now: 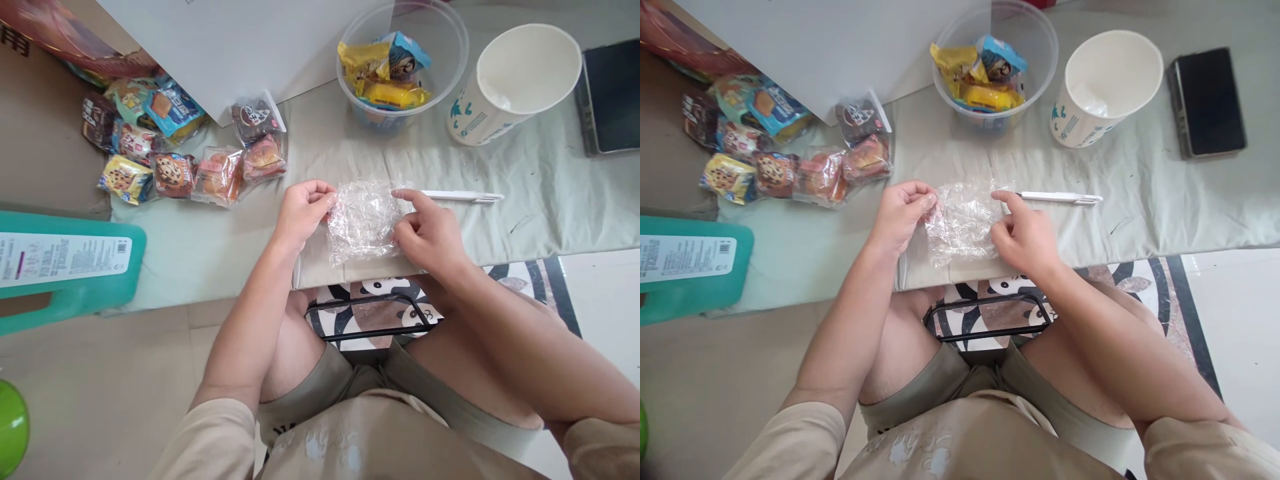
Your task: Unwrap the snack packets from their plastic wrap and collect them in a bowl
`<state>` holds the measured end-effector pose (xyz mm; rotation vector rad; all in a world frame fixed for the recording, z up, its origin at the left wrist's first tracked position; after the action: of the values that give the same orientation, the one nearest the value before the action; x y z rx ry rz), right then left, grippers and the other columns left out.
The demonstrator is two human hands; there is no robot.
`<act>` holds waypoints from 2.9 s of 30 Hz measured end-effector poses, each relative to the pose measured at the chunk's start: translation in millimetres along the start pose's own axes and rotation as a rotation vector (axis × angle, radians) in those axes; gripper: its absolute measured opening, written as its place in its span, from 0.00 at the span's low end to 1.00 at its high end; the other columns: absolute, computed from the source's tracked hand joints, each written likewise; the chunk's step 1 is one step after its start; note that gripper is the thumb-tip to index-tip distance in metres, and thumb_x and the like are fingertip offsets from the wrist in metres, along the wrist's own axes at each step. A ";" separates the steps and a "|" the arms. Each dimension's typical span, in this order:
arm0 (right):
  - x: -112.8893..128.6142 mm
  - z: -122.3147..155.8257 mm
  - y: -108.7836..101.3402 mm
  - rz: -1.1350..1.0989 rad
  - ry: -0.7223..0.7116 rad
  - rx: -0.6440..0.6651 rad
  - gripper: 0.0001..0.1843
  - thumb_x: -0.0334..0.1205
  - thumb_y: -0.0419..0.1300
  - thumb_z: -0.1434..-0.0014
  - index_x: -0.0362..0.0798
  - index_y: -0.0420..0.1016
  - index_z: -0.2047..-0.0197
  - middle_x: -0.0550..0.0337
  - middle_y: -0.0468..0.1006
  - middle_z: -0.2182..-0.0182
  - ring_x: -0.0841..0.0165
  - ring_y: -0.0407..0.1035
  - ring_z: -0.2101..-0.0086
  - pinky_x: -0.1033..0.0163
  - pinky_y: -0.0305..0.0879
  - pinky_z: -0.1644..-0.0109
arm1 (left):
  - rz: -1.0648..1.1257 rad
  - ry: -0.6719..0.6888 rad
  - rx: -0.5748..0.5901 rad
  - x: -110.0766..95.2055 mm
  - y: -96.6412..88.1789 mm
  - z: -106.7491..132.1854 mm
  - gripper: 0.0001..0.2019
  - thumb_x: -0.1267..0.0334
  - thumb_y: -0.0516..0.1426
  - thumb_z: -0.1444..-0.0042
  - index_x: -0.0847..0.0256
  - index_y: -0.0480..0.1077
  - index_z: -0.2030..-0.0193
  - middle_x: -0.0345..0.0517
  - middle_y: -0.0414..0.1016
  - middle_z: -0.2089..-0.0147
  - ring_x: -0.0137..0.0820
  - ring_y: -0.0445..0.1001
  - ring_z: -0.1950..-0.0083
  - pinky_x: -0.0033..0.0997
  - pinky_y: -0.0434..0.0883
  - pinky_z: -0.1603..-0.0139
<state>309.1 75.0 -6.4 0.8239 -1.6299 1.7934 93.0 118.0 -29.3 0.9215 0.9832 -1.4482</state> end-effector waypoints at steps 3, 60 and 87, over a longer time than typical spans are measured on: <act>1.6 0.7 1.7 -0.003 -0.016 0.015 0.30 0.29 0.55 0.49 0.51 0.75 0.42 0.68 0.76 0.82 0.65 0.68 0.80 0.57 0.65 0.71 | -0.026 -0.004 0.029 -2.7 5.3 1.4 0.09 0.68 0.62 0.42 0.61 0.71 0.73 0.39 0.74 0.76 0.22 0.67 0.77 0.22 0.65 0.76; 1.6 4.1 -14.1 -0.072 -0.087 -0.103 0.31 0.27 0.56 0.49 0.55 0.65 0.41 0.65 0.80 0.71 0.67 0.71 0.78 0.57 0.67 0.71 | -0.153 0.200 0.047 -7.4 -7.8 -6.5 0.11 0.76 0.63 0.47 0.60 0.70 0.59 0.35 0.75 0.70 0.21 0.73 0.70 0.21 0.70 0.66; 6.0 10.1 -15.9 0.072 -0.196 -0.114 0.34 0.38 0.55 0.34 0.57 0.52 0.27 0.49 0.78 0.45 0.71 0.66 0.78 0.56 0.69 0.69 | -0.225 0.007 0.174 11.0 6.8 53.2 0.16 0.61 0.63 0.45 0.54 0.66 0.51 0.36 0.80 0.68 0.20 0.65 0.78 0.23 0.64 0.75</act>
<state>317.9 66.5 9.1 0.9237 -1.8903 1.6933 97.7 64.0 -21.3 0.9651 1.0023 -1.7429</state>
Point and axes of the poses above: each hand's wrist, its own z-axis away from the middle knuckle, its own y-axis out of the palm, x = y × z, the point moved 9 cm from there along -z, towards the middle knuckle
